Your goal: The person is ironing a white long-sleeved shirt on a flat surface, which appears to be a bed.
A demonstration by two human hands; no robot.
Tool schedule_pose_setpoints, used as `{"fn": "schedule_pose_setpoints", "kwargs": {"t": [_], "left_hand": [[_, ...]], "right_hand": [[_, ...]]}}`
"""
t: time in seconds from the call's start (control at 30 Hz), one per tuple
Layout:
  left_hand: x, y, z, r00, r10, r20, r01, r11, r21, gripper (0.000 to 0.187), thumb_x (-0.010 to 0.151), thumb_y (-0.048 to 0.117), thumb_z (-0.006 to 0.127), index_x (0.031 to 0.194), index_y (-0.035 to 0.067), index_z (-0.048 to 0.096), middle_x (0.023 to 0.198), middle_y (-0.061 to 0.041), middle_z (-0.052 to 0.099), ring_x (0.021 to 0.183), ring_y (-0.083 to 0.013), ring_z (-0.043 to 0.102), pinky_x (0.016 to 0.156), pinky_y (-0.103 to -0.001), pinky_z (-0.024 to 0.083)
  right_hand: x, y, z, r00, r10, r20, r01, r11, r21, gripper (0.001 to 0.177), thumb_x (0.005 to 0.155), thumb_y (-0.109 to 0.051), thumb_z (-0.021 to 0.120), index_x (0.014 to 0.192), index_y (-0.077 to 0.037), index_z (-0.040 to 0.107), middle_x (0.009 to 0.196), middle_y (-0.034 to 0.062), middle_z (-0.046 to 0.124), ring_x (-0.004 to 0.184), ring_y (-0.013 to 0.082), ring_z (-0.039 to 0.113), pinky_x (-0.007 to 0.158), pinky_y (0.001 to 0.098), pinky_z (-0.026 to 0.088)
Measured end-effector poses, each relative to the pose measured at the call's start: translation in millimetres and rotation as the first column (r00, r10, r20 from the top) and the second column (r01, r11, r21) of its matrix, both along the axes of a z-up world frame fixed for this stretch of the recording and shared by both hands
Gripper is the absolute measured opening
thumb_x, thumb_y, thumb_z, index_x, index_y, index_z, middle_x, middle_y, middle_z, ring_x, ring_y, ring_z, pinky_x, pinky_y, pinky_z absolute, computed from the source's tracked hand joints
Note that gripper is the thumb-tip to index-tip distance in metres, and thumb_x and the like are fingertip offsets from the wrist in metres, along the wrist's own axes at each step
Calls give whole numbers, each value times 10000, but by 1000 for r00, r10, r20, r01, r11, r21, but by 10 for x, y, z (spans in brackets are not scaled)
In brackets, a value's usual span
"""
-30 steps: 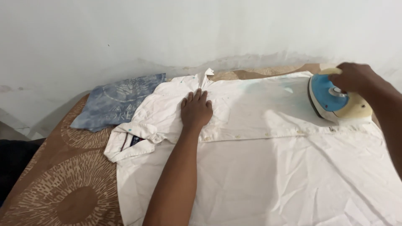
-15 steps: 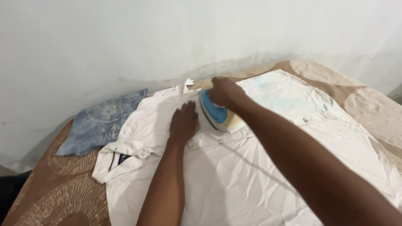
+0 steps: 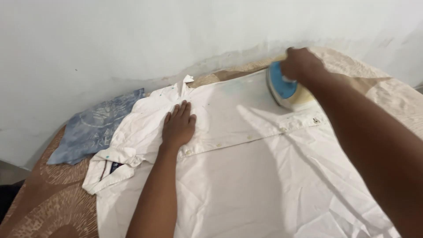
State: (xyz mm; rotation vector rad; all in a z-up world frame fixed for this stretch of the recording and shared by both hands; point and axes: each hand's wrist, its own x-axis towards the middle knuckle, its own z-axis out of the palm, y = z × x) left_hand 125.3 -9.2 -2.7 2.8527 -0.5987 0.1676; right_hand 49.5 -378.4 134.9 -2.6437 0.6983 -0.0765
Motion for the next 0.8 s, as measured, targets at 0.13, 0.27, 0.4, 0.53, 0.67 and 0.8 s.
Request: {"fn": "schedule_pose_setpoints", "kwargs": {"t": [0.13, 0.27, 0.4, 0.53, 0.67, 0.8], "left_hand": [[14, -16, 8, 1000, 5, -6, -5, 1000, 5, 626, 1024, 421, 340, 1602, 186, 303, 1702, 3, 222, 1556, -224, 214, 1247, -462, 143], [28, -8, 6, 1000, 9, -3, -9, 1000, 2, 628, 1024, 418, 343, 1605, 184, 302, 1700, -1, 222, 1556, -227, 213, 1246, -466, 137], [61, -31, -22, 1000, 9, -9, -9, 1000, -6, 628, 1020, 414, 347, 1603, 183, 305, 1701, -5, 224, 1554, -229, 217, 1244, -469, 141], [101, -26, -129, 1000, 12, 15, -12, 1000, -16, 638, 1020, 432, 353, 1603, 172, 315, 1705, -14, 232, 1558, -236, 228, 1244, -480, 152], [72, -19, -51, 999, 0, 33, 1, 1000, -22, 681, 1021, 497, 363, 1608, 159, 297, 1708, -16, 216, 1562, -249, 207, 1243, -490, 133], [-68, -58, 112, 999, 30, -16, -31, 999, -31, 725, 1002, 552, 373, 1610, 171, 272, 1705, 3, 197, 1561, -235, 188, 1251, -479, 110]], "right_hand": [[-27, -518, -99, 995, -77, 65, 83, 993, -81, 501, 998, -312, 616, 1457, -116, 575, 1292, 230, 673, 1135, 411, 676, 970, 542, 542], [-33, -597, -118, 988, -128, 89, 138, 984, -117, 519, 986, -393, 612, 1468, -202, 582, 1286, 182, 691, 1125, 406, 685, 962, 534, 541], [-65, -563, -134, 986, -139, 97, 151, 980, -133, 487, 983, -383, 616, 1439, -213, 619, 1272, 166, 703, 1128, 387, 676, 933, 530, 552], [-81, -504, -91, 986, -132, 103, 144, 982, -120, 522, 986, -424, 642, 1474, -245, 594, 1237, 166, 717, 1032, 381, 724, 901, 537, 572], [-244, -270, 69, 991, -65, 115, 73, 996, -61, 553, 1002, -488, 617, 1517, -296, 562, 1225, 150, 744, 974, 356, 766, 853, 530, 618], [-422, 155, 298, 991, 9, 131, -9, 1000, -2, 581, 988, -463, 635, 1538, -306, 536, 1224, 179, 736, 963, 366, 761, 885, 537, 599]]}}
